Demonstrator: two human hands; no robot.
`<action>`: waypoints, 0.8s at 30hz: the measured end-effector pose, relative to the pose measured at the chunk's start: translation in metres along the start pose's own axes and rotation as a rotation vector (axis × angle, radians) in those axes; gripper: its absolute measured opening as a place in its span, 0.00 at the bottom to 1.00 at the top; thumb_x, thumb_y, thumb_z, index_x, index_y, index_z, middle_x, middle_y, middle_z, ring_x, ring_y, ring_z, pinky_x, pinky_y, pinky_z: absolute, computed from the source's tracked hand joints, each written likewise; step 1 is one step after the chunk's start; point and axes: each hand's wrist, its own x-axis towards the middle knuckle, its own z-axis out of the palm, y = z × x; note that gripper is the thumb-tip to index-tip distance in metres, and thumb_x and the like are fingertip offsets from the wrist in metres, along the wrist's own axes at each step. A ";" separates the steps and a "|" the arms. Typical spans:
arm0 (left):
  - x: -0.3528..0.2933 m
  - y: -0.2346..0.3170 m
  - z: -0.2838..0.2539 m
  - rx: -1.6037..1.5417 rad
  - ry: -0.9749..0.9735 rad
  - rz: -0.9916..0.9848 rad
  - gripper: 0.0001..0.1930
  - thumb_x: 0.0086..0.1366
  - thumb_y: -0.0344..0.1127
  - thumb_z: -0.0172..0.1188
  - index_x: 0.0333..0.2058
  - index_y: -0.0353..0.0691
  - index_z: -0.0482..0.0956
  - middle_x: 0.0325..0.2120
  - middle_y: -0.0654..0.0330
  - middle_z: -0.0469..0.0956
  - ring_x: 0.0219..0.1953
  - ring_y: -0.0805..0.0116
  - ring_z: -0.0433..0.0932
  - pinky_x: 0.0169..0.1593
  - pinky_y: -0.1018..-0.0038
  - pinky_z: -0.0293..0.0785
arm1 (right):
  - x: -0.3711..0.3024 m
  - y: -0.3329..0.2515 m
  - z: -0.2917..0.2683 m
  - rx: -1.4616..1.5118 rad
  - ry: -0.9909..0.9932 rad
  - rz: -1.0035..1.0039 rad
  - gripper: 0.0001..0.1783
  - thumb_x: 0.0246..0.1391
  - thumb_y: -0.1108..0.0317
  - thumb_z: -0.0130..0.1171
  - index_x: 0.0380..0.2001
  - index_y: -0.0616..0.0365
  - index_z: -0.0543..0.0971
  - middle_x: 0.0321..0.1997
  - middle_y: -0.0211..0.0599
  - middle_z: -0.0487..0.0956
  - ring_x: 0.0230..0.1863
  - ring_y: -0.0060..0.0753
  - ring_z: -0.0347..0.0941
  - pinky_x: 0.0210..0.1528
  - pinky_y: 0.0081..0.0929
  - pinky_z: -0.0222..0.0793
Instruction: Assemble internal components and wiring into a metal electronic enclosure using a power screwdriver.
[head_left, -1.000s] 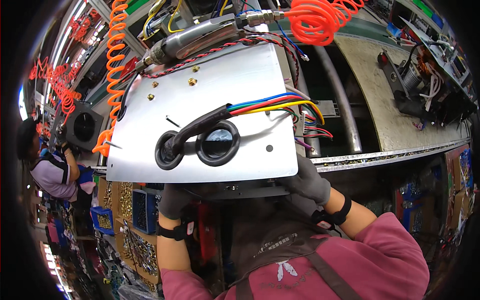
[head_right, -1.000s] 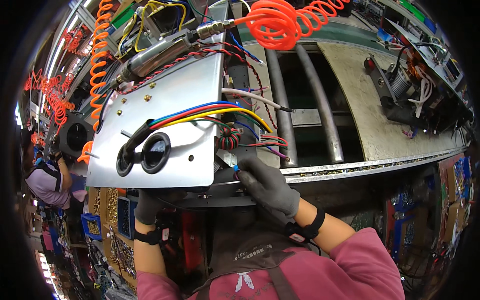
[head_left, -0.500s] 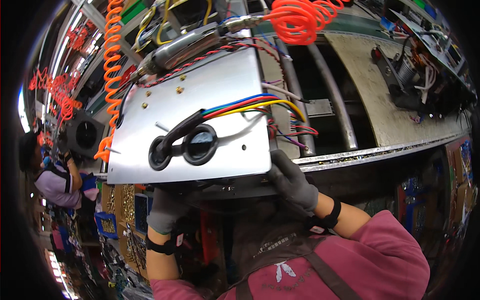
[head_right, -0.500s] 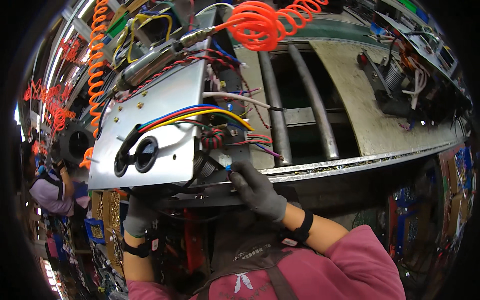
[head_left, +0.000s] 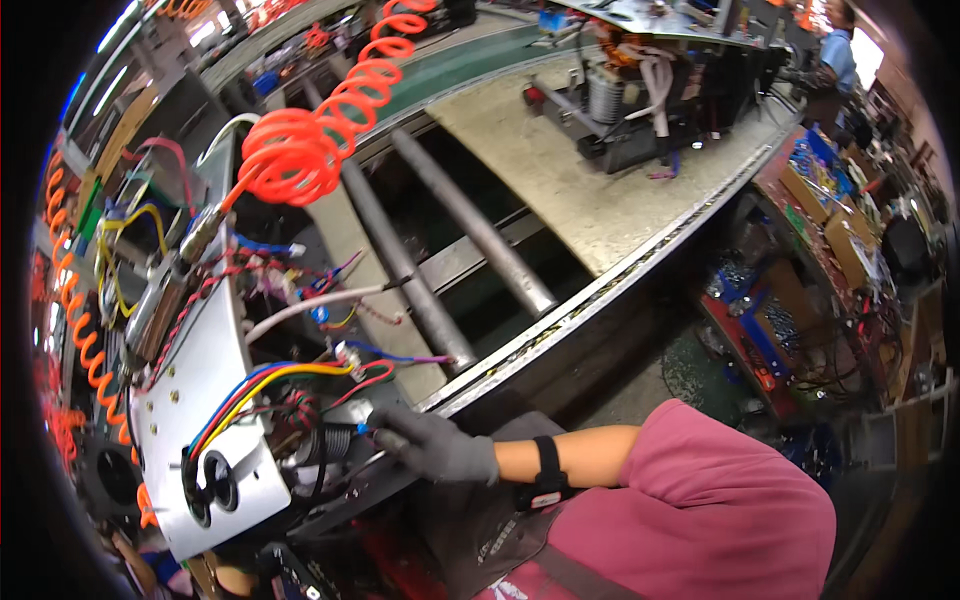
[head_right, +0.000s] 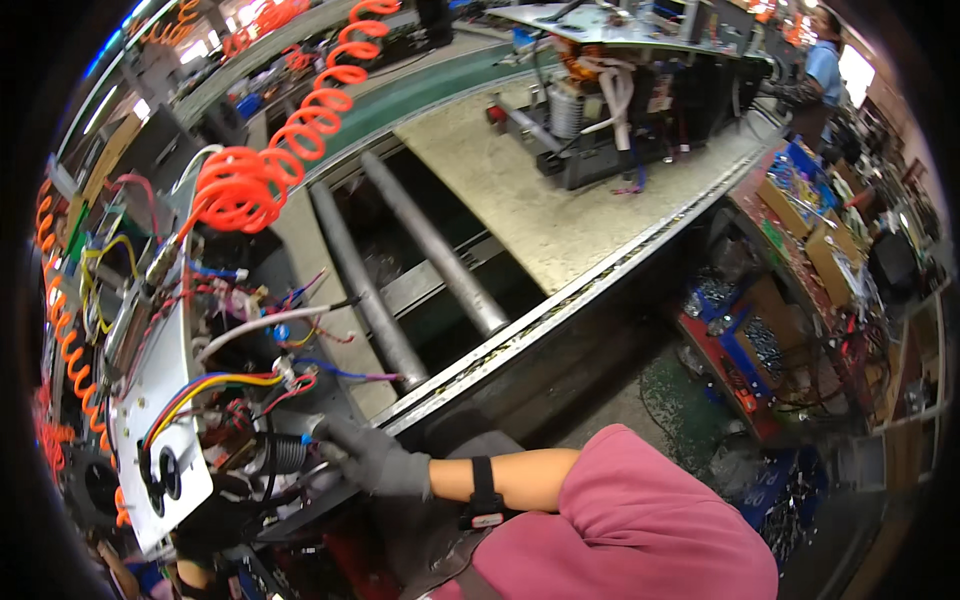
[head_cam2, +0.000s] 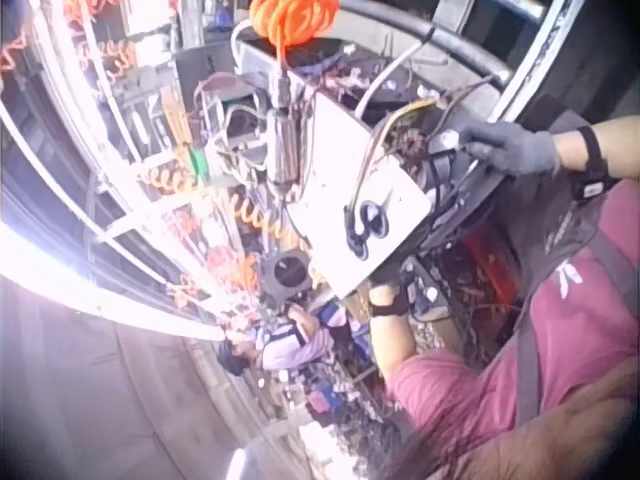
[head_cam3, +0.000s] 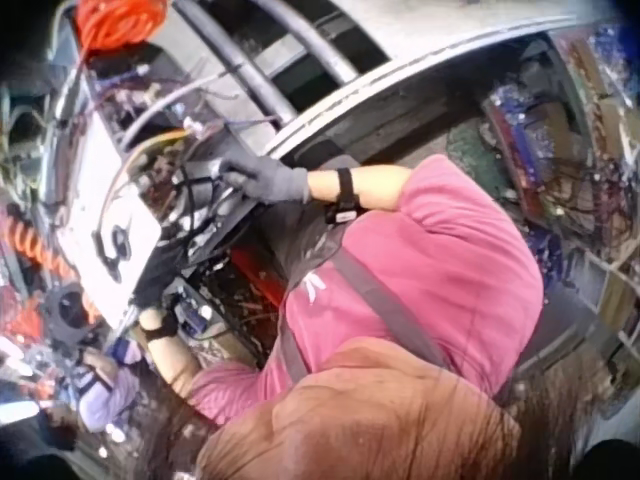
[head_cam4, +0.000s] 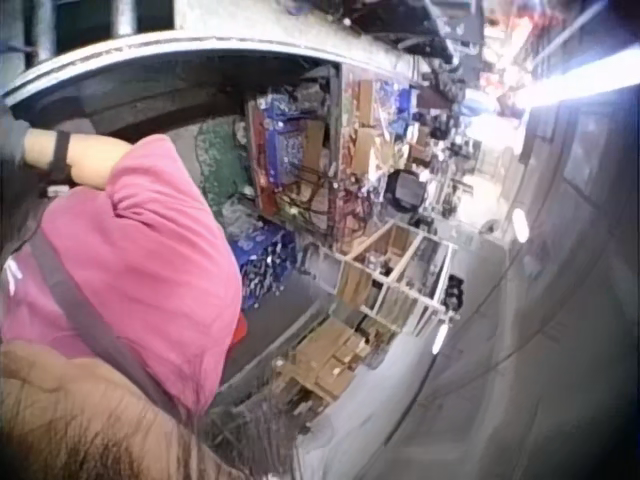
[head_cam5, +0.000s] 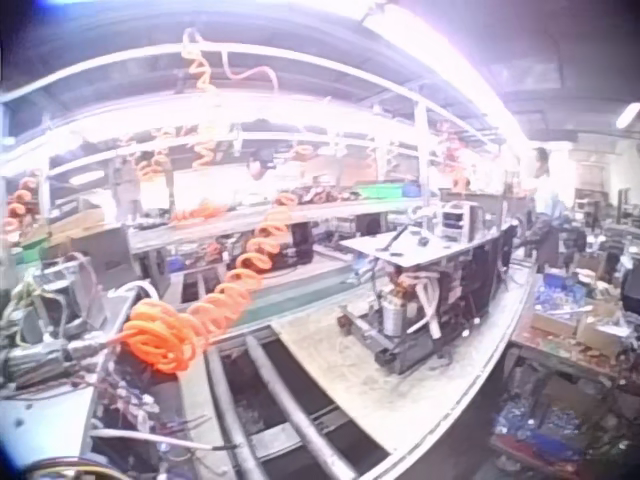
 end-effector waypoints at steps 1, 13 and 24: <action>-0.001 -0.001 -0.003 0.016 0.000 0.002 0.23 0.67 0.38 0.47 0.59 0.40 0.59 0.57 0.58 0.64 0.58 0.65 0.63 0.60 0.65 0.60 | -0.001 0.001 0.001 0.013 -0.024 0.122 0.13 0.61 0.63 0.50 0.47 0.52 0.70 0.33 0.39 0.74 0.35 0.35 0.75 0.39 0.32 0.71; -0.016 0.000 -0.025 0.076 -0.050 0.014 0.23 0.64 0.38 0.51 0.57 0.40 0.62 0.54 0.58 0.67 0.55 0.65 0.66 0.57 0.65 0.63 | 0.000 0.001 0.005 0.233 0.024 0.117 0.11 0.62 0.67 0.47 0.46 0.58 0.70 0.34 0.35 0.74 0.34 0.24 0.72 0.37 0.24 0.69; -0.017 -0.002 -0.027 0.055 -0.033 -0.010 0.23 0.62 0.38 0.54 0.55 0.39 0.64 0.51 0.59 0.69 0.52 0.64 0.69 0.54 0.65 0.65 | 0.006 -0.010 -0.003 0.639 0.017 0.472 0.12 0.65 0.61 0.44 0.45 0.55 0.68 0.34 0.31 0.74 0.33 0.19 0.71 0.35 0.21 0.73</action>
